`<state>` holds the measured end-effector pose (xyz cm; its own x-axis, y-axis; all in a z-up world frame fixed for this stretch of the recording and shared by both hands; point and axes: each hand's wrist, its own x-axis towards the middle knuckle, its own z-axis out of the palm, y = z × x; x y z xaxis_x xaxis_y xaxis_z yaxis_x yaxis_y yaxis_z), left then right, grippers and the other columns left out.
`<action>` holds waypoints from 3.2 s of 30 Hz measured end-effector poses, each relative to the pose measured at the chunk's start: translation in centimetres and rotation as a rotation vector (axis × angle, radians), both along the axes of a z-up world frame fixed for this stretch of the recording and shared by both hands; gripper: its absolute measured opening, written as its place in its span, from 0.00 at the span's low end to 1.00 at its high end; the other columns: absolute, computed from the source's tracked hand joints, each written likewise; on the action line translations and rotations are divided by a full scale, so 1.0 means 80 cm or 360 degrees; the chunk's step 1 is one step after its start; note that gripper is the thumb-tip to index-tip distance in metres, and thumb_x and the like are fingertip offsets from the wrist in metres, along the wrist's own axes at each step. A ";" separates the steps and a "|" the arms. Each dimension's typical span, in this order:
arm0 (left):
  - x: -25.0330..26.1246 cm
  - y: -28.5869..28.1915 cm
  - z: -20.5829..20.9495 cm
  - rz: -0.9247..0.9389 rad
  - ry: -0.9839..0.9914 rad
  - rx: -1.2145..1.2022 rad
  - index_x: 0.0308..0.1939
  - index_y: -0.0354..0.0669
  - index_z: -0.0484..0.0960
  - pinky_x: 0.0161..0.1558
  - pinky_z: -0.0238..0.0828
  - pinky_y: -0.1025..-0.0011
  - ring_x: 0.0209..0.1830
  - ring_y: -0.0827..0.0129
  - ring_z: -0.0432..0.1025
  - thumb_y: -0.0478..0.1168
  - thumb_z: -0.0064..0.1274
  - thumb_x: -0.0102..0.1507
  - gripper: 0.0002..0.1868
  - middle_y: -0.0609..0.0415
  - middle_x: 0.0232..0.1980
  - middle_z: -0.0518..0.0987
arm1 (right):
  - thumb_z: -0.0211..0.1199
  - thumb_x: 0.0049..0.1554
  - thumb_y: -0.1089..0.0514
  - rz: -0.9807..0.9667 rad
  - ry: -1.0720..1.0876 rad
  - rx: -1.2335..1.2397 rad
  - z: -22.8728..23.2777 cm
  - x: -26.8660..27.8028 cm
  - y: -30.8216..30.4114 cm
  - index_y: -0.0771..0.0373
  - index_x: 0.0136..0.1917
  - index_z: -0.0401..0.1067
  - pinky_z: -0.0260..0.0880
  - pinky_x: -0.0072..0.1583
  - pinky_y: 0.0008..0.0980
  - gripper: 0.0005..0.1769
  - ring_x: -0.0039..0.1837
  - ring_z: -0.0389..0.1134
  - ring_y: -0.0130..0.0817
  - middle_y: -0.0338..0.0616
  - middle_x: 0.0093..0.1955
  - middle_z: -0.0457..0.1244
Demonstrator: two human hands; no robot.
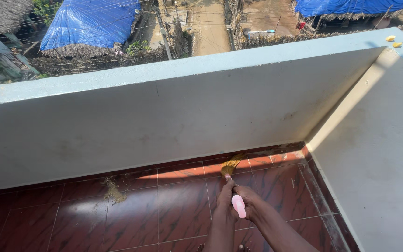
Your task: The person sweeps debris along the edge of a tiled balcony using a broom.
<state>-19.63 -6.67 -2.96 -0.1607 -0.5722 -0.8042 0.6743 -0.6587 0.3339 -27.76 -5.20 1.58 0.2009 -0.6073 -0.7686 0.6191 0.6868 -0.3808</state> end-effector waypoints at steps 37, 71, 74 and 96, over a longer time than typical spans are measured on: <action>0.230 0.062 0.046 0.0535 -0.0267 -0.0144 0.43 0.38 0.76 0.35 0.69 0.59 0.34 0.63 0.70 0.45 0.57 0.63 0.14 0.50 0.39 0.74 | 0.47 0.66 0.56 0.0688 -0.0388 0.0031 0.015 0.229 0.011 0.67 0.54 0.61 0.76 0.41 0.47 0.12 0.36 0.68 0.45 0.57 0.40 0.64; 0.028 0.037 0.235 0.0398 -0.0265 -0.0163 0.36 0.29 0.74 0.38 0.74 0.61 0.36 0.64 0.73 0.36 0.57 0.54 0.13 0.47 0.39 0.76 | 0.50 0.64 0.58 0.0414 -0.0124 -0.0142 0.199 0.031 0.013 0.71 0.48 0.65 0.70 0.42 0.37 0.11 0.39 0.65 0.32 0.46 0.40 0.64; 0.028 0.037 0.220 0.0276 -0.0208 -0.0196 0.36 0.28 0.77 0.36 0.76 0.62 0.34 0.62 0.76 0.35 0.57 0.53 0.12 0.45 0.39 0.79 | 0.49 0.63 0.58 0.0373 -0.0099 -0.0164 0.178 0.029 0.014 0.70 0.49 0.65 0.73 0.43 0.38 0.11 0.40 0.67 0.35 0.49 0.41 0.65; 0.195 0.007 0.046 0.0459 -0.0297 0.0047 0.49 0.34 0.77 0.41 0.77 0.53 0.38 0.58 0.77 0.39 0.60 0.57 0.18 0.46 0.43 0.81 | 0.51 0.65 0.54 0.0482 -0.0444 -0.0054 0.039 0.193 -0.009 0.65 0.51 0.65 0.76 0.44 0.41 0.11 0.40 0.70 0.39 0.50 0.40 0.66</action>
